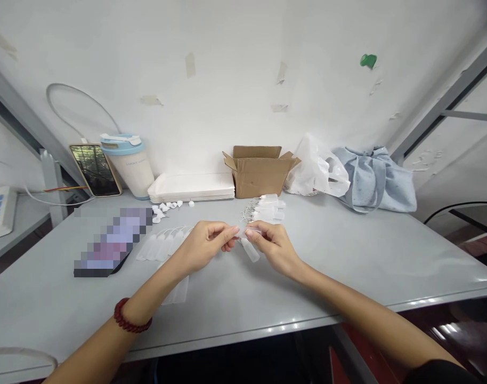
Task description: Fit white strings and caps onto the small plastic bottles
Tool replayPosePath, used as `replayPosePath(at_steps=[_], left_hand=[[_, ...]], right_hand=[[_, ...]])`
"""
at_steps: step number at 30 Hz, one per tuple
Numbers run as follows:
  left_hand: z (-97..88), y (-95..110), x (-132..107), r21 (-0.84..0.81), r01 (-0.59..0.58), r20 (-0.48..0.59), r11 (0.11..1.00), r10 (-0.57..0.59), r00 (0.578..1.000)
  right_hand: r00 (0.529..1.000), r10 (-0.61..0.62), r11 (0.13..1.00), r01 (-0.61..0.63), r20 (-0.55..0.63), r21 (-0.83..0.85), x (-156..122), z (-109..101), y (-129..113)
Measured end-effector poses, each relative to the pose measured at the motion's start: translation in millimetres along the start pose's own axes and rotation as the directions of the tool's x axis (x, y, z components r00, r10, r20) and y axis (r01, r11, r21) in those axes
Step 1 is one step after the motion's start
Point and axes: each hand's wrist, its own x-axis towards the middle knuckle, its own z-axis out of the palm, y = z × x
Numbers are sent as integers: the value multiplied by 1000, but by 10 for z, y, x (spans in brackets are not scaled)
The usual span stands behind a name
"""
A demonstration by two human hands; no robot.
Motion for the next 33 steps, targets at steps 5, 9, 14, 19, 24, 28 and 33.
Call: replayPosePath(at_steps=[5, 9, 14, 19, 24, 28, 33], left_hand=[[57, -14, -4, 212, -128, -54, 969, 142, 988], [61, -9, 12, 305, -174, -38, 936, 195, 980], [-72, -19, 38, 337, -102, 46, 936, 92, 995], [-427, -248, 113, 595, 59, -106, 801, 5, 994], [-857, -530, 124, 785, 448, -447, 428, -110, 888], [-1057, -665, 102, 677, 603, -586, 422, -186, 789], [-1082, -796, 113, 679, 582, -545, 447, -224, 808]], right_hand=[[984, 164, 956, -176, 71, 233, 45, -5, 20], [960, 232, 900, -272, 153, 342, 66, -8, 16], [967, 231, 938, -251, 110, 240, 60, -22, -20], [994, -99, 939, 75, -54, -335, 75, -82, -4], [989, -127, 761, 145, 73, -632, 115, -132, 115], [983, -64, 647, 172, 172, -742, 122, -146, 170], [981, -27, 668, 161, 193, -726, 117, -149, 170]])
